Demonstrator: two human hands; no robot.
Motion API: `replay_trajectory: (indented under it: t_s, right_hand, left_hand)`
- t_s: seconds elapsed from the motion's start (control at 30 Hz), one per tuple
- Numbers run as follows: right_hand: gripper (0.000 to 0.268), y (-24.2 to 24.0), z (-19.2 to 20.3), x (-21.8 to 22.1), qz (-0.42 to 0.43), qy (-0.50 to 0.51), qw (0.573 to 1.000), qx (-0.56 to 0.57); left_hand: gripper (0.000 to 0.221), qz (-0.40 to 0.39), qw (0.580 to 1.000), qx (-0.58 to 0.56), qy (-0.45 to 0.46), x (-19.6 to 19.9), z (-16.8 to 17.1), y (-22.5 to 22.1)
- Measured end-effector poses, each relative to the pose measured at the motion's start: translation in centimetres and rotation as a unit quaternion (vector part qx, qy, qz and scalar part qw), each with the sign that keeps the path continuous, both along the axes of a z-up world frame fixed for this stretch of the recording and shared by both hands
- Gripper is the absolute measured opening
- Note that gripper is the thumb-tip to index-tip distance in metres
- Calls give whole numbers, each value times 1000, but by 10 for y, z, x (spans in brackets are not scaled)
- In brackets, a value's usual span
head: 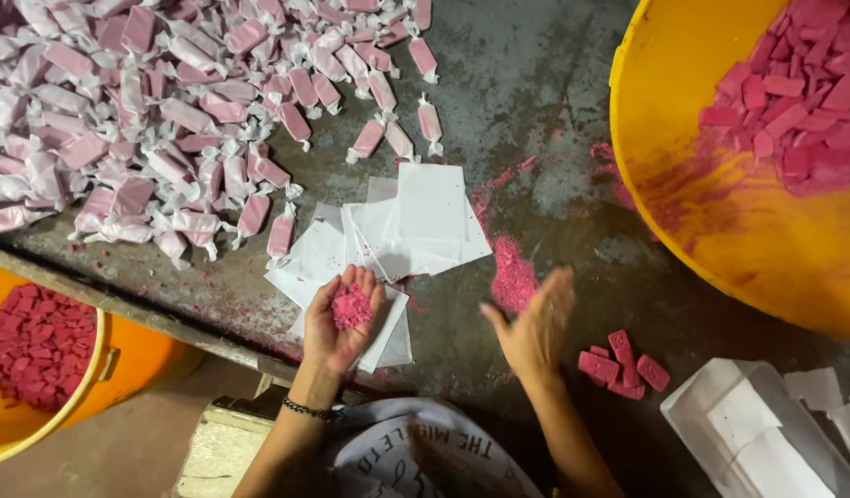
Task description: The person wraps individual pink candy pieces into small paper squares by hand, twisting the ends of the paper to secure them, and gathers the remaining pink crumbs from the work surface.
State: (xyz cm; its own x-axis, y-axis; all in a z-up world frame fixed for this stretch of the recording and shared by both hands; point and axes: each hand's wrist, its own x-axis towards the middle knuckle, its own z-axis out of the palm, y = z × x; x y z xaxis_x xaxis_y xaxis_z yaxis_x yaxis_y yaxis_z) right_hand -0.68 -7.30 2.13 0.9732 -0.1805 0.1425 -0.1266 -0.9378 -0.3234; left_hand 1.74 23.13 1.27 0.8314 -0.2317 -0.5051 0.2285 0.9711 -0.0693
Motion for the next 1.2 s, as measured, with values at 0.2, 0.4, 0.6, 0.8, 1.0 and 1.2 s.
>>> replay_trajectory:
  t_s: [0.2,0.4,0.6,0.8,1.0,1.2]
  right_hand:
    - [72,14,20,104,72,-140,987,-13]
    - [30,-30,-29,170,188,-264,945,39]
    - [30,-2,-8,70,215,-196,954,72]
    - [62,4,6,8,170,-114,977,-56]
    - [30,-40,-16,58,171,-229,897,-336]
    - [37,-42,-11,64,147,-225,962,40]
  left_hand:
    - [29,-27,998,47,13,-1,4,-6]
    - [30,-42,999,-9,-22,-2,35,-36]
    - [31,-85,996,0,-29,2,38,-57]
    - [34,-128,991,-21,-23,6,26,-83]
    - [39,-178,984,12,-18,-1,39,-101]
    - [42,-200,977,2,-71,10,18,-130]
